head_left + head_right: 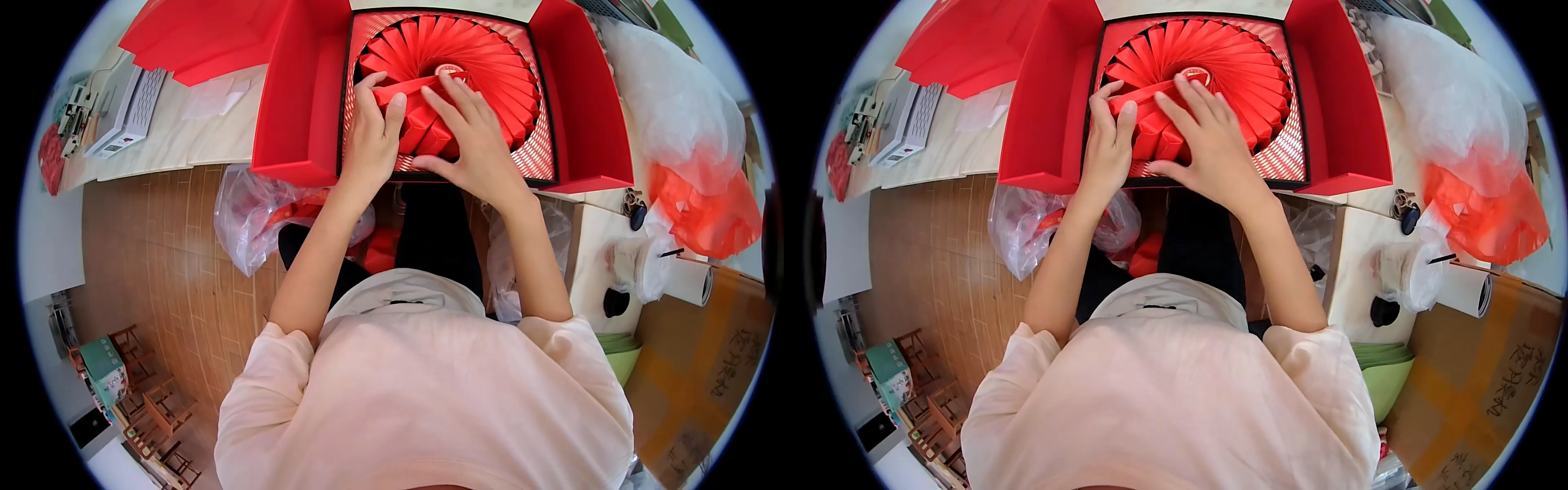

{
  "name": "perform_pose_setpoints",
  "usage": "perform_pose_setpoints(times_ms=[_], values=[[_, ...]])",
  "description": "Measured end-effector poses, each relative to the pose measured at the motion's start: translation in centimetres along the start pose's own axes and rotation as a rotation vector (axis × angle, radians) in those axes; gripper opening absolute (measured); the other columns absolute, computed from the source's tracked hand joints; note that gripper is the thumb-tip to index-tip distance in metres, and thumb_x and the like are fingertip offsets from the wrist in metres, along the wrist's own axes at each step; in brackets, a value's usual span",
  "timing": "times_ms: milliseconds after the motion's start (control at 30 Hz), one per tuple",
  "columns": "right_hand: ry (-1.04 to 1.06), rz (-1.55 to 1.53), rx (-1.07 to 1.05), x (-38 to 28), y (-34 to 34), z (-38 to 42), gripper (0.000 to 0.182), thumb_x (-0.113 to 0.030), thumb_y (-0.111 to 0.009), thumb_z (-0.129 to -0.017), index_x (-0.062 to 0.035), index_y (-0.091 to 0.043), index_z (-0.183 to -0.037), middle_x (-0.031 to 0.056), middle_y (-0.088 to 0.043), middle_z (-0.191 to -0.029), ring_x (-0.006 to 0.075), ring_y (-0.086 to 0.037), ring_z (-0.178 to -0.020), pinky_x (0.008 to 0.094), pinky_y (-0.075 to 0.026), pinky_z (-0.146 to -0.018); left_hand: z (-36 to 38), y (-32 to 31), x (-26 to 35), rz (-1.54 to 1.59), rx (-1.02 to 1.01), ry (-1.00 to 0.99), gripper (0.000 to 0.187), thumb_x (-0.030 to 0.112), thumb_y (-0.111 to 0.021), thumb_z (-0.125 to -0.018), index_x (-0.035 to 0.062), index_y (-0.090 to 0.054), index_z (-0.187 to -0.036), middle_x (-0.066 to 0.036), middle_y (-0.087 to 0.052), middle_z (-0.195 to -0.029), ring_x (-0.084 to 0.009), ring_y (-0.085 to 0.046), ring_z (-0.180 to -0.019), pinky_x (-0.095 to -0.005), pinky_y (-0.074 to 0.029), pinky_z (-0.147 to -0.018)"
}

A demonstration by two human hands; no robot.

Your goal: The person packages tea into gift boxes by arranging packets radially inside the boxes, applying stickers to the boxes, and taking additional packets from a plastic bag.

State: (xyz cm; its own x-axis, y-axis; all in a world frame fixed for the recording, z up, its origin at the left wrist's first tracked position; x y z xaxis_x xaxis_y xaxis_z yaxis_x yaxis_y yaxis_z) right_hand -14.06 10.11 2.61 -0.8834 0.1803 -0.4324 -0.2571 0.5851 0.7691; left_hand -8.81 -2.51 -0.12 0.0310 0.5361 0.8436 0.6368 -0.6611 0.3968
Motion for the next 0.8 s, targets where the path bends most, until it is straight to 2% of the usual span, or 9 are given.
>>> perform_pose_setpoints(times_ms=[267, 400, 533, 600, 633, 667, 733, 767, 800], values=[[-0.061, 0.183, 0.031, -0.3, -1.4, 0.7, 0.086, -0.035, -0.074, -0.072, -0.0094, -0.033, -0.142, 0.021, -0.032, -0.144, 0.0364, -0.034, -0.131, 0.0495, -0.029, -0.107, 0.1, 0.1, 0.4, -0.128, -0.028, -0.116, 0.051, 0.034, -0.046, -0.096, -0.0044, -0.038, -0.128, -0.024, -0.049, -0.12, -0.0352, -0.047, -0.113, -0.042, -0.034, -0.099], [-0.029, 0.227, -0.026, -0.4, -1.9, 0.9, 0.079, -0.03, -0.071, -0.076, -0.0133, -0.033, -0.143, 0.0215, -0.032, -0.144, 0.0368, -0.034, -0.131, 0.0492, -0.029, -0.107, 0.2, 0.0, 0.5, -0.198, 0.015, -0.105, 0.05, 0.035, -0.046, -0.096, -0.0042, -0.039, -0.127, -0.024, -0.05, -0.121, -0.0362, -0.046, -0.114, -0.0422, -0.034, -0.099], [0.017, 0.146, -0.032, -1.8, -1.7, 1.0, 0.073, -0.033, -0.068, -0.079, -0.0167, -0.035, -0.142, 0.0229, -0.031, -0.144, 0.0372, -0.034, -0.131, 0.0502, -0.028, -0.107, -0.4, 0.0, -0.6, -0.15, 0.049, 0.019, 0.053, 0.041, -0.042, -0.097, -0.0027, -0.04, -0.127, -0.023, -0.049, -0.125, -0.0387, -0.045, -0.115, -0.0433, -0.033, -0.1], [0.015, 0.135, 0.003, -2.0, -1.9, 0.7, 0.072, -0.038, -0.067, -0.079, -0.0156, -0.038, -0.141, 0.0225, -0.032, -0.143, 0.038, -0.036, -0.129, 0.0524, -0.028, -0.105, -0.6, -0.2, -1.1, -0.09, 0.02, 0.042, 0.061, 0.049, -0.034, -0.097, -0.0016, -0.037, -0.13, -0.023, -0.045, -0.129, -0.0393, -0.044, -0.115, -0.0452, -0.03, -0.101], [-0.035, 0.134, 0.048, -2.1, -1.8, 0.3, 0.072, -0.037, -0.069, -0.078, -0.0132, -0.039, -0.14, 0.0209, -0.033, -0.144, 0.0382, -0.036, -0.129, 0.0519, -0.028, -0.106, -0.7, -0.6, -1.8, -0.003, -0.016, 0.063, 0.066, 0.054, -0.028, -0.097, 0.0001, -0.033, -0.134, -0.02, -0.042, -0.134, -0.0352, -0.042, -0.121, -0.0453, -0.028, -0.103], [-0.085, 0.134, 0.095, -1.9, -1.6, 0.0, 0.073, -0.036, -0.07, -0.077, -0.0108, -0.041, -0.139, 0.0193, -0.033, -0.144, 0.0384, -0.036, -0.128, 0.0514, -0.028, -0.106, -0.6, -0.2, -2.1, -0.005, -0.01, 0.067, 0.066, 0.054, -0.028, -0.097, 0.0001, -0.033, -0.134, -0.02, -0.042, -0.134, -0.0352, -0.042, -0.121, -0.0453, -0.028, -0.103], [-0.068, 0.189, 0.113, -1.9, -2.1, -0.4, 0.073, -0.037, -0.071, -0.076, -0.0127, -0.042, -0.138, 0.0187, -0.035, -0.143, 0.0376, -0.039, -0.125, 0.0505, -0.03, -0.104, -0.4, -0.8, -2.9, 0.525, -0.126, 0.292, 0.066, 0.054, -0.03, -0.097, 0.0012, -0.031, -0.136, -0.017, -0.041, -0.136, -0.0305, -0.039, -0.125, -0.0434, -0.026, -0.105], [-0.064, 0.192, 0.115, -1.7, -2.3, -0.4, 0.072, -0.035, -0.072, -0.075, -0.0141, -0.043, -0.138, 0.0183, -0.035, -0.143, 0.0372, -0.04, -0.125, 0.05, -0.031, -0.102, -0.3, -0.4, -3.2, 0.553, -0.094, 0.305, 0.057, 0.046, -0.031, -0.1, 0.0023, -0.034, -0.136, -0.014, -0.044, -0.135, -0.0247, -0.04, -0.125, -0.0379, -0.027, -0.107], [-0.059, 0.196, 0.116, -1.6, -2.4, -0.5, 0.072, -0.034, -0.073, -0.075, -0.0155, -0.043, -0.138, 0.018, -0.035, -0.143, 0.0367, -0.04, -0.124, 0.0495, -0.032, -0.101, -0.2, -0.4, -3.7, 0.551, -0.093, 0.303, 0.057, 0.046, -0.031, -0.1, 0.0023, -0.034, -0.136, -0.014, -0.044, -0.135, -0.0247, -0.04, -0.125, -0.0379, -0.027, -0.107]])
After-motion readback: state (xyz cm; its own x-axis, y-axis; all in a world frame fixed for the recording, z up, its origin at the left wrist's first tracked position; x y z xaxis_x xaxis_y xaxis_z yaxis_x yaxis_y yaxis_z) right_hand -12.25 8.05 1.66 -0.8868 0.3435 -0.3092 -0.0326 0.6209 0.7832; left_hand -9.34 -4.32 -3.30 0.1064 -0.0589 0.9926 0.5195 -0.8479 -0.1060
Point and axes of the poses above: each hand's wrist, its own z-axis away from the middle knuckle, its own y-axis out of the back of the hand, x = y × z, the point moved 9 cm from there along -z, towards the middle knuckle
